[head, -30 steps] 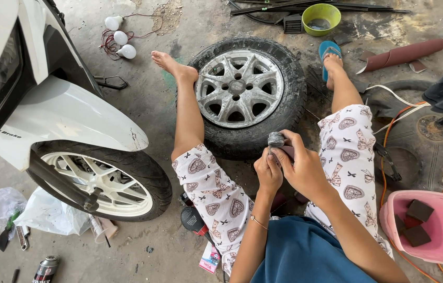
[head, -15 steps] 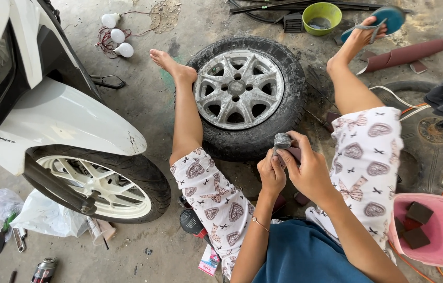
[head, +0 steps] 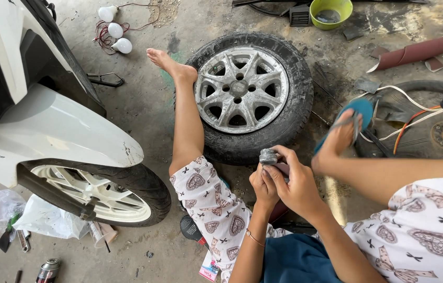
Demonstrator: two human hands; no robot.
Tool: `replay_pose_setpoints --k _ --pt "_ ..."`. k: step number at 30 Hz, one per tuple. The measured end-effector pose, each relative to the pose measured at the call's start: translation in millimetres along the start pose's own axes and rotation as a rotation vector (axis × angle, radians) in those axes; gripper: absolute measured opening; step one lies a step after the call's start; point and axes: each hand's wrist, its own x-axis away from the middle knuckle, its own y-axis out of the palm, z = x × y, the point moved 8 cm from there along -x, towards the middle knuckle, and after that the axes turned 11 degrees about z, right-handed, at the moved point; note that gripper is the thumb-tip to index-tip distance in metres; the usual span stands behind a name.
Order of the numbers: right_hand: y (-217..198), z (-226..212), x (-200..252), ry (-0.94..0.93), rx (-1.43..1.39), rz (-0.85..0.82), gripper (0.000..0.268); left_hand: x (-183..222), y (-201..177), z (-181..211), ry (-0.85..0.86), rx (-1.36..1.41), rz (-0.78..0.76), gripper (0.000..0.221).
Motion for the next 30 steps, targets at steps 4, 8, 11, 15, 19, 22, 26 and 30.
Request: replay_pose_setpoints --k 4,8,11,15,19,22,26,30 --pt "3.0 9.9 -1.7 0.03 -0.029 0.011 0.039 -1.4 0.0 -5.6 -0.015 -0.033 -0.018 0.049" --pt "-1.3 13.5 -8.2 0.013 -0.029 0.022 0.037 -13.5 8.9 9.0 0.102 -0.148 -0.081 0.045" --pt "-6.6 6.8 -5.0 0.066 -0.044 0.03 0.039 33.9 4.7 -35.8 0.04 -0.099 -0.064 0.044" --pt "-11.0 19.5 3.0 0.095 -0.05 -0.004 0.038 15.2 5.4 0.6 0.055 -0.134 -0.036 0.049" --pt "-16.2 13.8 -13.2 0.031 -0.051 0.019 0.036 -4.2 18.2 9.2 0.055 -0.146 -0.08 0.05" --pt "-19.1 7.1 -27.4 -0.014 -0.036 0.042 0.037 -1.7 28.6 -10.8 0.035 -0.119 -0.085 0.049" --pt "-24.6 10.5 -32.3 -0.045 -0.051 0.041 0.036 -13.0 39.0 -10.4 -0.063 -0.032 -0.069 0.049" --pt "-30.2 26.5 -36.1 -0.047 -0.061 0.069 0.035 -5.6 46.3 -19.5 -0.055 -0.008 -0.076 0.044"
